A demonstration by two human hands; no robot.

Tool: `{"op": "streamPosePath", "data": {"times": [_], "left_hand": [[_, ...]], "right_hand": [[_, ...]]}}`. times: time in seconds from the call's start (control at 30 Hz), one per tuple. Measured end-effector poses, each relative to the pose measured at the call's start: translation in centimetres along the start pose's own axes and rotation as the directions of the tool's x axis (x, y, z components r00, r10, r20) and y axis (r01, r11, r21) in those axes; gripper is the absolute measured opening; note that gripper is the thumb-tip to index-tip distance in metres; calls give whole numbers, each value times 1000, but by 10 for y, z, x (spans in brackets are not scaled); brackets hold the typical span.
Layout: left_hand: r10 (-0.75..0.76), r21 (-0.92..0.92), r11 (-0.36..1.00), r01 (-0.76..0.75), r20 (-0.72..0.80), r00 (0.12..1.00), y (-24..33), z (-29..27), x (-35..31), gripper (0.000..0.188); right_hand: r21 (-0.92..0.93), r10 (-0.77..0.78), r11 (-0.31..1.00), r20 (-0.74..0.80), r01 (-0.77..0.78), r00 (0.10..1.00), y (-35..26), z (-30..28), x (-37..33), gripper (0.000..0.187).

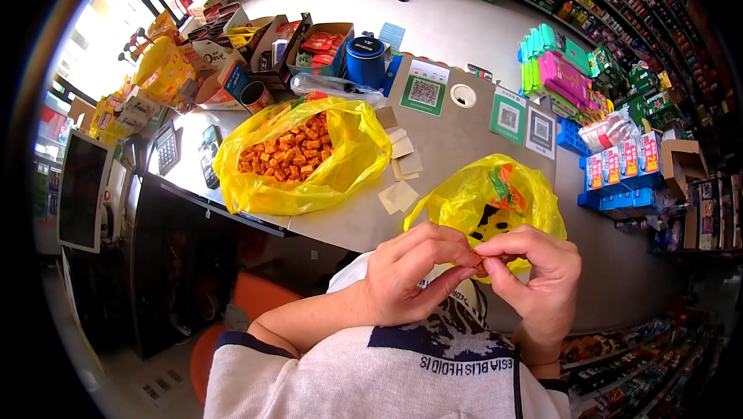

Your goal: The person assembles small electronic components by hand at a counter, picking up individual pieces from a bag and fitting them together.

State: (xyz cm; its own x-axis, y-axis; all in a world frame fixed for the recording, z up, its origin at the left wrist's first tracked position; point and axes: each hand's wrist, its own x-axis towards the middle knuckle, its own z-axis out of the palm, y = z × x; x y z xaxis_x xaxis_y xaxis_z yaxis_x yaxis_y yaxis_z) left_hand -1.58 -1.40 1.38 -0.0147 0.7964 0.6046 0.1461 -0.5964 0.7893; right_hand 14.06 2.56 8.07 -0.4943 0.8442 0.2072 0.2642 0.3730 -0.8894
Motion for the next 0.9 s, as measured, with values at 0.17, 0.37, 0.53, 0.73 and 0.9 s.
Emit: {"op": "streamPosePath", "data": {"times": [0.17, 0.37, 0.53, 0.73, 0.9], "left_hand": [[15, -3, 1000, -15, 19, 1000, 1, -1, 1, 21], [5, -27, 1000, -5, 3, 1000, 0, -1, -1, 20], [-25, -54, 998, 24, -23, 999, -2, -2, -2, 19], [-25, -93, 995, 19, -65, 998, -4, 0, 0, 17], [-75, -156, 986, 65, -59, 995, -2, 2, -4, 16]], "right_hand": [[12, 26, 1000, 17, -27, 1000, -1, -1, 0, 14], [203, 210, 959, -47, -196, 977, 2, 6, -5, 11], [360, 222, 907, 30, -217, 975, 8, 5, -7, 20], [512, 168, 841, 64, -177, 984, 25, 10, -16, 30], [547, 91, 829, 76, -118, 993, 33, 8, -14, 25]]}}
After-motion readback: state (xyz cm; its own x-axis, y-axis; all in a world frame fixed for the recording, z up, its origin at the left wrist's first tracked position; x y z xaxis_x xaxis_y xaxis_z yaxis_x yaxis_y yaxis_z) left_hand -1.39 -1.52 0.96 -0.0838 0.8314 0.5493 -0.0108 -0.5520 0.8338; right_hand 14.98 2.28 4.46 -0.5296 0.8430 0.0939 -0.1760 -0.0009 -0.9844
